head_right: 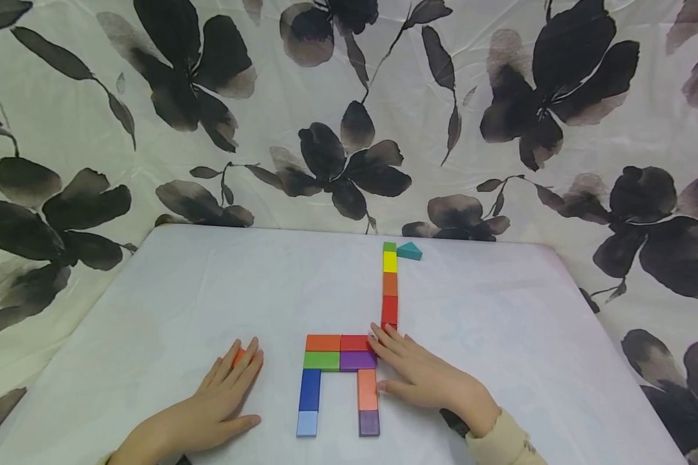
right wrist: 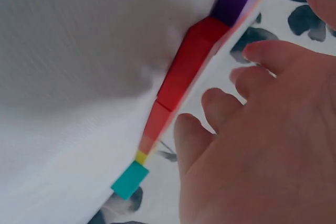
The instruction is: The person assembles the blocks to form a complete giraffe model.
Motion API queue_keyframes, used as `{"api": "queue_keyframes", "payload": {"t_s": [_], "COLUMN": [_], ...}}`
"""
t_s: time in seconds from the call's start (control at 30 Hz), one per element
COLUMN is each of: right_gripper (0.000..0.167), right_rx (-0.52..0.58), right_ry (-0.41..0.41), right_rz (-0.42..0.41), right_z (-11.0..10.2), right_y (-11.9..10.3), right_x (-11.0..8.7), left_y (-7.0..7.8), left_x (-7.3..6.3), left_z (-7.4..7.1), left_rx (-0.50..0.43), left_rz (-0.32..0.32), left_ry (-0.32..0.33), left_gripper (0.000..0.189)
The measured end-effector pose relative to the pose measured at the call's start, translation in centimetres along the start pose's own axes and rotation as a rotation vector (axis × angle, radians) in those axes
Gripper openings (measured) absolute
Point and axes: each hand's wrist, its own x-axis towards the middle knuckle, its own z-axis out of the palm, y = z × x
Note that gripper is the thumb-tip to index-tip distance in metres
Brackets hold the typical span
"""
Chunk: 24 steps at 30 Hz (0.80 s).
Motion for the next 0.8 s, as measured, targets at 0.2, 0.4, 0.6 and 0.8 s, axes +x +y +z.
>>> {"api": "queue_keyframes", "payload": {"t_s": [0.2,0.4,0.6,0.8], "right_gripper": [0.076,0.078,0.078,0.074], "right_rx": [0.055,0.060,0.042,0.042], "right_ry": [-0.054,-0.059,-0.062,-0.056], "right_rz": [0.051,0.068,0.069,0.048], "right_z": [0.2,0.7,0.8,0.7], "right_y": [-0.4,-0.3,-0.4,-0.7], "right_x": [0.0,0.1,0.1,0.2], "left_y": [1.3,2.2,2.6,2.1], "left_x": [0.0,0.3,0.9,1.8], "left_z": [0.8,1.1,1.0,0.7], "left_rx": [0.020,0.102,0.151,0.192], "left_rz": [0.056,0.074,-0.001,-0.012], "left_ry": [-0.025,0.034,0.072,0.182], "left_gripper": [0.082,0.062,0.061,0.059]}}
